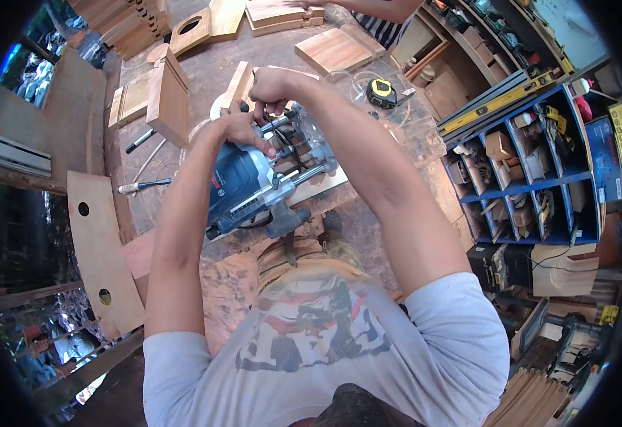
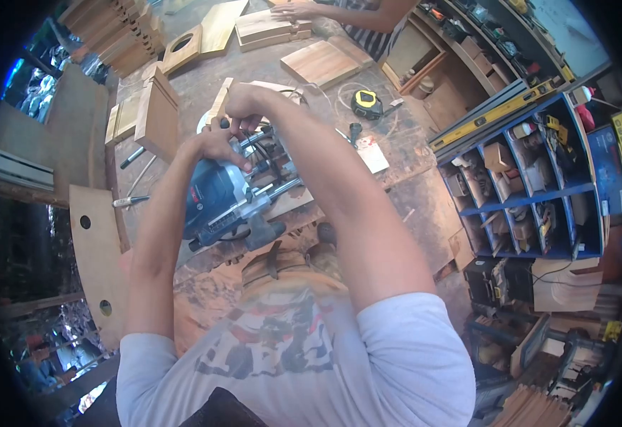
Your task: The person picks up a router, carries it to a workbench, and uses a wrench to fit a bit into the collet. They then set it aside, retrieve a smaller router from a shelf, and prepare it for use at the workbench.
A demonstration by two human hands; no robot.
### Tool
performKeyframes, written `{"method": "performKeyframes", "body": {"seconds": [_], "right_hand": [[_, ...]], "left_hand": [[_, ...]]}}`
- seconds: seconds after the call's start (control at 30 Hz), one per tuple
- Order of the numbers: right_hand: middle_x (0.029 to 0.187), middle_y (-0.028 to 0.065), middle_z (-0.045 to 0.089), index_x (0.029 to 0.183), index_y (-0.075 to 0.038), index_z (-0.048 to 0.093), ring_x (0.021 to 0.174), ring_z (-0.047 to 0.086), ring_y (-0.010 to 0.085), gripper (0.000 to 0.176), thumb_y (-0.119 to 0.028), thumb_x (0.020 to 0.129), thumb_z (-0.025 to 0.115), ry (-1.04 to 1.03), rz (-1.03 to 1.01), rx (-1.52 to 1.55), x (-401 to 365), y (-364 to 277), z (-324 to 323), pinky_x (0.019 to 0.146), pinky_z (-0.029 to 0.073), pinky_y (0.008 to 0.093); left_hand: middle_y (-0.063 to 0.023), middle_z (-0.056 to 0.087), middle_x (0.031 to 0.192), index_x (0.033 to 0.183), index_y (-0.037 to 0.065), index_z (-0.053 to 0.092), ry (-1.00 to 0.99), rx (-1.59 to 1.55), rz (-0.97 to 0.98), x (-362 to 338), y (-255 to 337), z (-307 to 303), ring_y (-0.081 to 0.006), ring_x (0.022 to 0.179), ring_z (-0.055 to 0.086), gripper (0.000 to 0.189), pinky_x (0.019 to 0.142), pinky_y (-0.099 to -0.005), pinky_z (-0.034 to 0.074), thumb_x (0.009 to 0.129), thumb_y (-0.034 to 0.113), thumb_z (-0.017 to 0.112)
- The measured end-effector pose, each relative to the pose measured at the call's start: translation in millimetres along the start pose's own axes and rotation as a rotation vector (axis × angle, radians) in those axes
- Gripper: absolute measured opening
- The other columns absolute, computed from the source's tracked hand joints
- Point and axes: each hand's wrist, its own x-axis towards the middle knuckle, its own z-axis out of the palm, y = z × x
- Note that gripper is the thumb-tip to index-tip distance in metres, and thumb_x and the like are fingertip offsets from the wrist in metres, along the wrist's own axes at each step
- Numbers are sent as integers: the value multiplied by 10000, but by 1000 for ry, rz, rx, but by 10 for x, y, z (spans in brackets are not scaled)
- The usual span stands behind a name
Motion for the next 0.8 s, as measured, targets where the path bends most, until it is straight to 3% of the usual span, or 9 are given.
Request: {"method": "performKeyframes", "body": {"seconds": [0.13, 0.2, 0.27, 0.43, 0.57, 0.8], "right_hand": [[791, 121, 751, 890, 67, 681, 574, 661, 168, 291, -157, 968, 512, 127, -193, -148, -630, -85, 208, 557, 556, 322], [769, 114, 738, 937, 41, 681, 618, 669, 166, 289, -190, 1005, 521, 371, -326, -153, -848, 159, 422, 608, 533, 314], [757, 99, 731, 983, 28, 671, 653, 658, 144, 256, -186, 1028, 538, 421, -400, 3, -1228, 242, 556, 624, 524, 301], [882, 112, 743, 1063, 18, 652, 686, 640, 132, 116, -45, 1004, 574, 555, -565, 184, -1575, 778, 968, 623, 512, 273], [908, 106, 738, 1110, 13, 649, 720, 669, 148, 137, -9, 996, 576, 656, -711, -6, -1705, 958, 1174, 652, 532, 291], [802, 127, 744, 1058, 42, 658, 730, 737, 243, 169, -92, 1007, 568, 559, -510, -5, -1420, 560, 921, 667, 557, 327]], "left_hand": [[-278, 157, 1623, 1356, 193, 645, 9, 55, 43, 141, -97, 67, -533, 1486, 159, 1080, 1191, -577, 263, 435, 696, 903], [-264, 171, 1615, 1384, 207, 618, 2, -10, -10, 1, -18, 33, -523, 1472, 193, 1098, 1181, -573, 283, 450, 715, 893], [-261, 169, 1615, 1413, 218, 592, 24, -23, -17, 7, -34, 35, -521, 1459, 221, 1122, 1174, -575, 297, 456, 724, 888], [-255, 168, 1617, 1449, 234, 562, -18, 0, -42, -49, 20, -26, -516, 1457, 233, 1161, 1177, -575, 300, 442, 708, 895], [-257, 187, 1607, 1444, 231, 568, -11, -15, -36, -27, 4, -4, -519, 1453, 238, 1154, 1184, -560, 294, 443, 703, 897], [-266, 207, 1592, 1432, 203, 582, 0, -21, -21, 18, -22, 12, -523, 1448, 234, 1177, 1180, -571, 281, 418, 703, 908]]}}
